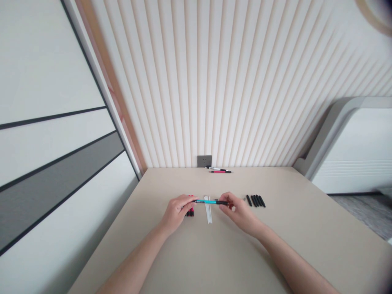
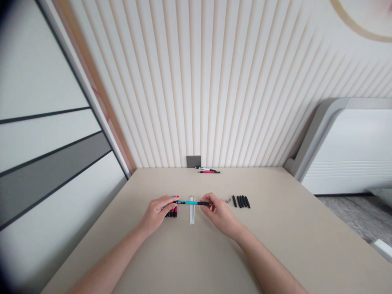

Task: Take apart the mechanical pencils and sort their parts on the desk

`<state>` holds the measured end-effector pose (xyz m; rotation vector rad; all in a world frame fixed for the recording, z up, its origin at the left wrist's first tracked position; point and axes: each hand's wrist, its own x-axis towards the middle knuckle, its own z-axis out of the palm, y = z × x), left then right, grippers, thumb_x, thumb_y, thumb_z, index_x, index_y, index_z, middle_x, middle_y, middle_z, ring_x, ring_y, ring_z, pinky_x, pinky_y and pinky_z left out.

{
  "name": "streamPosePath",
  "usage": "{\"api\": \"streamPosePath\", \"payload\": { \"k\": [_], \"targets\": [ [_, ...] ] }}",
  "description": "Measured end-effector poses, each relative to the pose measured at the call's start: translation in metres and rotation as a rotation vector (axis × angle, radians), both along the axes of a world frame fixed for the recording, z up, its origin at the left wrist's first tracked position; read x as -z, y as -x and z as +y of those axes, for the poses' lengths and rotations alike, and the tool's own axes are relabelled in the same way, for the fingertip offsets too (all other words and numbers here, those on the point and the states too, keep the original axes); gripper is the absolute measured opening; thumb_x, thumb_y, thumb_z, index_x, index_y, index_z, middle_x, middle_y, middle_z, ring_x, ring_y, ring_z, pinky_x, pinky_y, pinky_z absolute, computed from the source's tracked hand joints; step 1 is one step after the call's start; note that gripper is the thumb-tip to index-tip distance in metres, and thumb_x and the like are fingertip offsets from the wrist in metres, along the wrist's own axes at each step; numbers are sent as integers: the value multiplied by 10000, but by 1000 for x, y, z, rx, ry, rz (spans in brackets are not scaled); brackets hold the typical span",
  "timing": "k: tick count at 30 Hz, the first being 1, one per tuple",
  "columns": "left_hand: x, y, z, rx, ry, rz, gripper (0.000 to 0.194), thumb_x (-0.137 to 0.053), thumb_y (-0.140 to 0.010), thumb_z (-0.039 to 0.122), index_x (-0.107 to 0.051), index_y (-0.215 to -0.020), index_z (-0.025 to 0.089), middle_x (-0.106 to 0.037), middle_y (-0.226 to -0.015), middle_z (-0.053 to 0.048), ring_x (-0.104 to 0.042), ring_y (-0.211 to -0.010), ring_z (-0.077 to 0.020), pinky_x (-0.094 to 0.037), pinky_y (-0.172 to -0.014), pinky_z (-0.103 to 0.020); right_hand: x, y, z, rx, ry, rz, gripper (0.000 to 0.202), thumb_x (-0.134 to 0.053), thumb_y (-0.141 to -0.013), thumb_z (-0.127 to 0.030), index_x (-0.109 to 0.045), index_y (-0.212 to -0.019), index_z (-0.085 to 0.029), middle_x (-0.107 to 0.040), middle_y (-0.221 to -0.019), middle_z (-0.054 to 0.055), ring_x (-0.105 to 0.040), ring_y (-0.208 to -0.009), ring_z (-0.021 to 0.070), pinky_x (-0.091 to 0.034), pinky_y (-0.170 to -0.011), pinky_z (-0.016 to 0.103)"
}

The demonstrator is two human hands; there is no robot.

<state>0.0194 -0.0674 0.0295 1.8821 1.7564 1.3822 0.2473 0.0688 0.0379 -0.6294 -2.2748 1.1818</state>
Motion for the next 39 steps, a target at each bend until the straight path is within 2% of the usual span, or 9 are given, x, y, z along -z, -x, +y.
{"api": "streamPosePath", "payload": {
  "k": [3, 7, 11, 18, 21, 26, 29, 34, 39],
  "targets": [
    [-1, 0, -1, -2, 8, -1, 265, -516, -945, 325, -713, -1062, 192, -673, -784, -39, -608, -733, -150, -458, -701, -240, -1, -1, -1, -35, 17, -3, 307, -459, -937, -457, -614, -1022, -206, -660, -857, 30, -558, -726, 159, -417, -635, 267],
    [-3, -1, -1, -9, -4, -13, 255, -533, -936, 325, -718, -1052, 193, -681, -785, -40, -613, -734, -153, -463, -708, -245, -1, 0, -1, -27, 27, -48, 389, -398, -958, -475, -650, -873, -191, -622, -700, 17, -536, -642, 152, -399, -596, 268],
    [-4, -2, -1, -6, -1, -22, 245, -534, -934, 300, -721, -1046, 186, -688, -804, -44, -619, -755, -155, -461, -724, -244, -1, 0, 0, 21, 10, 1, 275, -544, -889, -447, -629, -983, -203, -655, -843, 22, -545, -718, 156, -418, -634, 268],
    [-5, -1, -1, -6, 5, -15, 244, -533, -937, 294, -716, -1056, 186, -675, -785, -32, -614, -733, -144, -453, -711, -231, 0, 1, 0, 38, 20, 11, 318, -492, -914, -473, -640, -942, -194, -654, -850, 40, -562, -734, 166, -434, -642, 276],
    [-5, -2, -2, -11, 4, -17, 252, -526, -939, 306, -719, -1049, 187, -681, -784, -37, -616, -733, -150, -460, -709, -237, 0, 1, 0, 39, 47, 61, 347, -548, -888, -468, -593, -1113, -208, -653, -941, 49, -584, -822, 179, -455, -687, 280],
    [-6, -2, -3, -20, 3, -24, 256, -526, -937, 320, -716, -1049, 192, -689, -802, -40, -624, -745, -156, -469, -721, -245, 2, 0, 1, -21, 75, -25, 379, -418, -951, -484, -644, -921, -182, -597, -693, 7, -518, -615, 140, -420, -598, 267],
    [-5, -1, -2, -11, 11, -11, 257, -519, -943, 318, -712, -1058, 195, -679, -784, -36, -618, -734, -152, -464, -710, -244, 3, 0, 1, 3, 41, 8, 281, -558, -882, -461, -614, -964, -198, -618, -796, 9, -528, -684, 147, -421, -617, 262],
    [-5, -1, -2, -19, 5, -15, 264, -516, -942, 327, -712, -1057, 192, -686, -799, -42, -619, -740, -156, -464, -715, -247, 1, 1, 1, -27, 57, -4, 303, -474, -927, -437, -651, -957, -193, -636, -775, 19, -535, -669, 150, -413, -603, 270],
    [-9, -3, -3, -41, 25, -33, 251, -520, -936, 318, -710, -1044, 193, -708, -860, -44, -635, -766, -157, -475, -737, -245, -1, 1, -1, 42, 42, 49, 225, -587, -863, -395, -642, -959, -200, -675, -900, 37, -578, -779, 173, -444, -681, 291]
  ]
}}
